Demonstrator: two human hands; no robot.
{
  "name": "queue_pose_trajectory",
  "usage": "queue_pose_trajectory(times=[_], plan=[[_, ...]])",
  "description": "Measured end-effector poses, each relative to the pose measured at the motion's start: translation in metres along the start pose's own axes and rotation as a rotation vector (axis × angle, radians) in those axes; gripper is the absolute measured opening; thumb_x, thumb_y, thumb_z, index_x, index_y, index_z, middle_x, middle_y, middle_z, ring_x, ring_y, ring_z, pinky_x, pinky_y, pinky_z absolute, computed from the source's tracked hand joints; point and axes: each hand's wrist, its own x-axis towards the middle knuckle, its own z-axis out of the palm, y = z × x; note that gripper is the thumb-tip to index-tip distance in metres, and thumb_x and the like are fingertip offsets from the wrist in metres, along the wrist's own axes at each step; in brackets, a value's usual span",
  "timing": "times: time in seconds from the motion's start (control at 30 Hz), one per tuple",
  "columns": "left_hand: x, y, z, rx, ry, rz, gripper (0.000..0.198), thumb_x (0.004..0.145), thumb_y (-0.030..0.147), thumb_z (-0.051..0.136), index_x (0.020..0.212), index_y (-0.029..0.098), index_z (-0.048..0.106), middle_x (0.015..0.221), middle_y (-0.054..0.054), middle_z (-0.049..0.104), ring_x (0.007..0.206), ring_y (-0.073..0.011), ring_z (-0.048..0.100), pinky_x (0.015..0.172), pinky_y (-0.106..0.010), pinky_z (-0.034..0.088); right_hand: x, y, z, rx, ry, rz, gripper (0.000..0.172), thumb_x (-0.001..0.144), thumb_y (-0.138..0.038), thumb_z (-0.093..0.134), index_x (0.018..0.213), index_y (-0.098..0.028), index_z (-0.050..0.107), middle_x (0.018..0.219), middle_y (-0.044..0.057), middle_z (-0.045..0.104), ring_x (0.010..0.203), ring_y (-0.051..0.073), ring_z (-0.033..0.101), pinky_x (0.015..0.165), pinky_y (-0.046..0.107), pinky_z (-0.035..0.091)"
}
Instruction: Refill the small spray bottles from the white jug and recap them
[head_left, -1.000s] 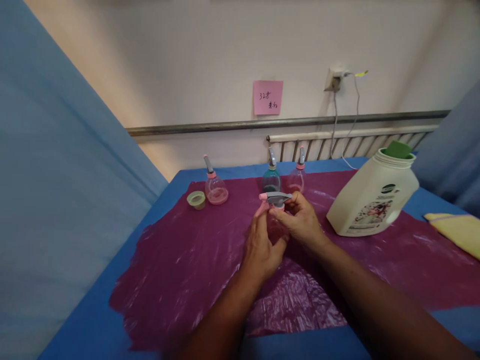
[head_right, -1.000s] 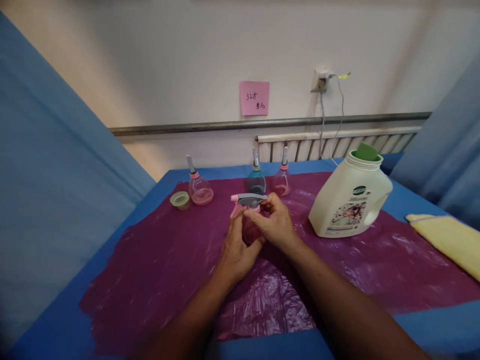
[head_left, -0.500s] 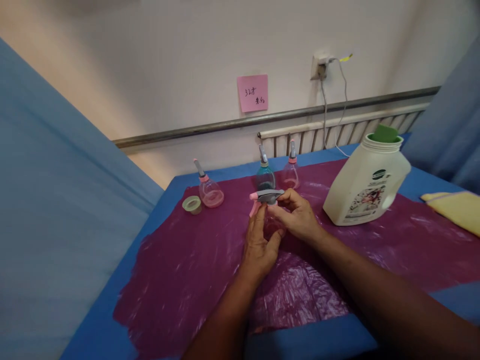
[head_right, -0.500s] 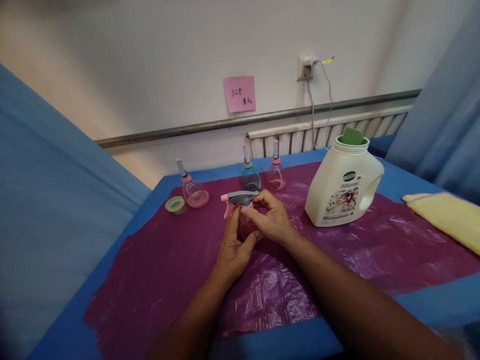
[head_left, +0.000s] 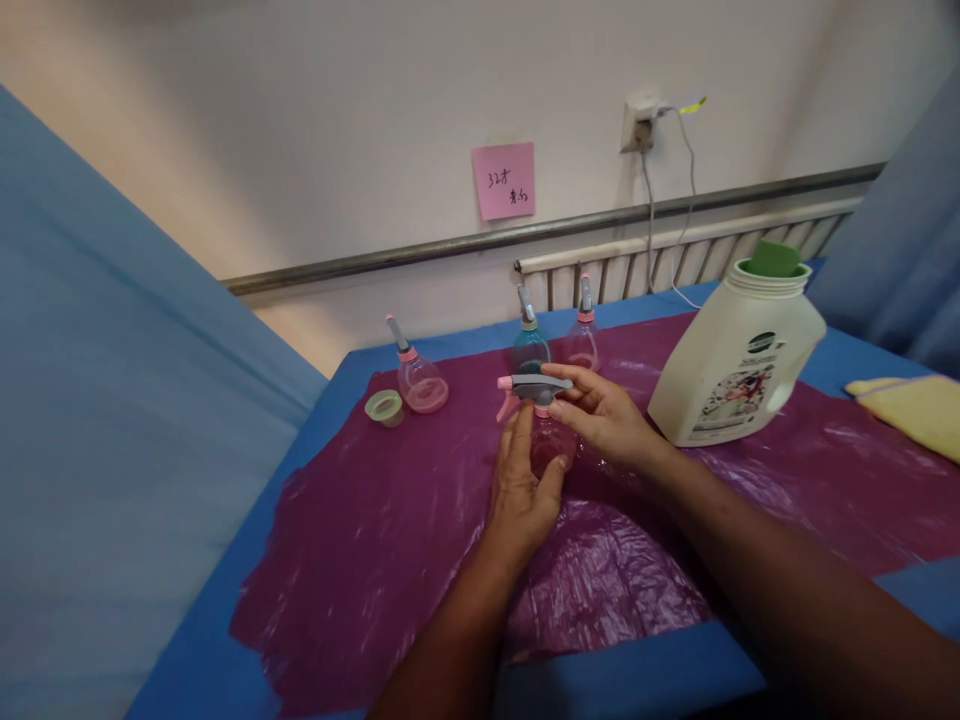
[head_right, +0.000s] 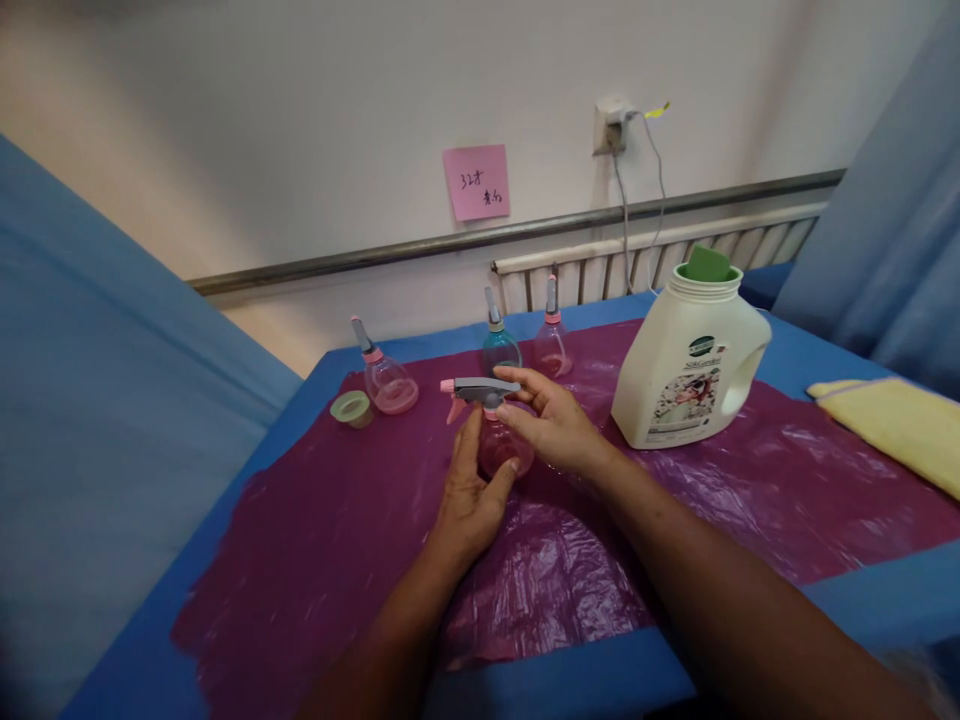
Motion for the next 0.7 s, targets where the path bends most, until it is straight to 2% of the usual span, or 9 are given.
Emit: queue_pose_trajectory(times=[0.13,0.33,0.53,0.7], plan=[[-0.001,0.003,-0.001,-0.009,0.002,0.018,0.091,0.105,0.026,0.067,0.182,0.043,0.022,0.183,-0.007,0.040,0.170,-0.0318,0.040,0.139,-0.059,0.038,0.003,0.002,0.003,-0.041,0.028,-0.029,0.058,0.084,-0.037,0.095,0.137,-0.029,0.073,0.130,0.007,0.082,0.123,0.025,0.076,0.108,0.042,0.061],[-0.002,0.002,-0.003,0.014,-0.005,-0.007,0.083,0.106,0.031,0.069,0.180,0.038,0.030,0.179,-0.010,0.046,0.169,-0.0333,0.043,0.136,-0.057,0.042,0.003,0.004,0.015,-0.088,0.120,-0.014,0.061,0.080,-0.033,0.094,0.136,-0.028,0.070,0.129,0.007,0.081,0.119,0.024,0.076,0.110,0.044,0.059],[-0.001,0.004,-0.006,0.017,-0.008,-0.024,0.083,0.107,0.032,0.069,0.179,0.039,0.030,0.178,-0.009,0.047,0.167,-0.0320,0.045,0.135,-0.055,0.045,0.000,-0.001,0.019,-0.113,0.078,-0.037,0.042,0.082,-0.031,0.090,0.120,-0.026,0.075,0.119,0.004,0.082,0.115,0.024,0.076,0.109,0.043,0.059],[-0.003,0.000,-0.006,0.043,-0.008,-0.038,0.085,0.106,0.030,0.067,0.180,0.041,0.027,0.181,-0.008,0.043,0.170,-0.0322,0.041,0.137,-0.058,0.041,-0.006,-0.008,0.011,-0.009,0.014,-0.028,0.057,0.093,-0.036,0.084,0.149,-0.030,0.070,0.142,0.008,0.080,0.128,0.026,0.076,0.113,0.045,0.060]])
